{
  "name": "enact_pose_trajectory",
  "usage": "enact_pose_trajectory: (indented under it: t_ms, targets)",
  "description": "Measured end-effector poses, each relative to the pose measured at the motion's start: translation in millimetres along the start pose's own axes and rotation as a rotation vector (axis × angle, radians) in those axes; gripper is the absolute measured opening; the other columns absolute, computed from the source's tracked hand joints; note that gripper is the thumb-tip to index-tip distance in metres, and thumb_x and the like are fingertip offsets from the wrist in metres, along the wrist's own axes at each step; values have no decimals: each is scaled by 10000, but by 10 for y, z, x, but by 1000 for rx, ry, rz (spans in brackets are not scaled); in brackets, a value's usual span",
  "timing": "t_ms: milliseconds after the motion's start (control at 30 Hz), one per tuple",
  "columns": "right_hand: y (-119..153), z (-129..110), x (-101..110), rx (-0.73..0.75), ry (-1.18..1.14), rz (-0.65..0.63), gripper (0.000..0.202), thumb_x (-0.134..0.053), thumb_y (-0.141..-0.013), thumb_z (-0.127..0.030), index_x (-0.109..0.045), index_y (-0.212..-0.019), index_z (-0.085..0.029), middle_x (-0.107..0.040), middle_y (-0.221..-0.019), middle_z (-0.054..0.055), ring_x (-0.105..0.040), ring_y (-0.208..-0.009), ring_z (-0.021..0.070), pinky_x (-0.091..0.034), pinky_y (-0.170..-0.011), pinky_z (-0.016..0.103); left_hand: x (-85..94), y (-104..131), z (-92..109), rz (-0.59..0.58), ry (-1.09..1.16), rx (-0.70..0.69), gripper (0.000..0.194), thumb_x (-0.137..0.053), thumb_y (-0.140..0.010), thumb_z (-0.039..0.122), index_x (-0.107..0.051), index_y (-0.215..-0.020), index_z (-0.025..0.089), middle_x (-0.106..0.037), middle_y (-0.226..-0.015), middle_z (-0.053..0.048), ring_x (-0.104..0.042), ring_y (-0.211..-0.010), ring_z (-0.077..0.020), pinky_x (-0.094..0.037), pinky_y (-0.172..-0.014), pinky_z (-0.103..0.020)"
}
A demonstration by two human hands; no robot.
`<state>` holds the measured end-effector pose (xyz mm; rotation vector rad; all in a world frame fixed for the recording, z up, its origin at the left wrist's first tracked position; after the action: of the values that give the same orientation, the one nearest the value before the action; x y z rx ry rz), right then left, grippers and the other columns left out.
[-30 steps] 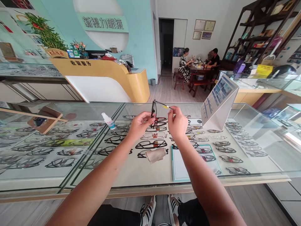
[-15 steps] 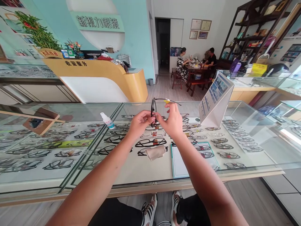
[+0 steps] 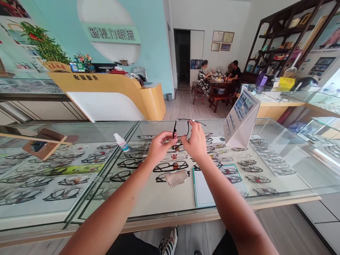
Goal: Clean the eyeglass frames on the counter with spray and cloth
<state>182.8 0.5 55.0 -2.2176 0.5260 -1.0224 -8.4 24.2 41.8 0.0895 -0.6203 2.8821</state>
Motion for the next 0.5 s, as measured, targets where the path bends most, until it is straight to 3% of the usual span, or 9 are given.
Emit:
enact_pose_trajectory:
  t_ms: [133, 300, 500]
  targets:
    - [-5, 22, 13, 40, 82, 38, 548, -594, -912, -215, -585, -1458, -169, -629, -1518, 236, -598, -1402, 411, -532, -1157, 578, 3, 0, -2, 19, 1, -20, 467, -930, -847, 621, -787, -1057, 229, -846, -1096, -83, -790, -1005, -251, -631, -922, -387]
    - [-13, 62, -1, 6, 165, -22, 252, -631, -953, -241, -756, -1171, -229, -717, -1452, 174, -593, -1364, 414, -514, -1116, 576, 38, -12, -26, 70, 16, 1, 478, -899, -877, 641, -771, -1085, 229, -836, -1079, -76, -788, -914, -227, -639, -853, -369]
    - [-13, 95, -56, -46, 189, -84, 206, -644, -983, -265, -789, -1124, -224, -727, -1475, 177, -593, -1363, 419, -504, -1112, 576, 67, -34, -69, 110, 2, -11, 480, -897, -877, 648, -772, -1075, 229, -843, -1144, -86, -773, -861, -205, -627, -858, -368]
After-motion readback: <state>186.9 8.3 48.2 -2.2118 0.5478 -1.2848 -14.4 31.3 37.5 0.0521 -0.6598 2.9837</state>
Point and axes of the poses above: each hand's wrist, its own y-axis away from the middle knuckle, its own x-axis out of the back of the hand, z = x × y, the point moved 3 cm from there along -y, towards the middle knuckle
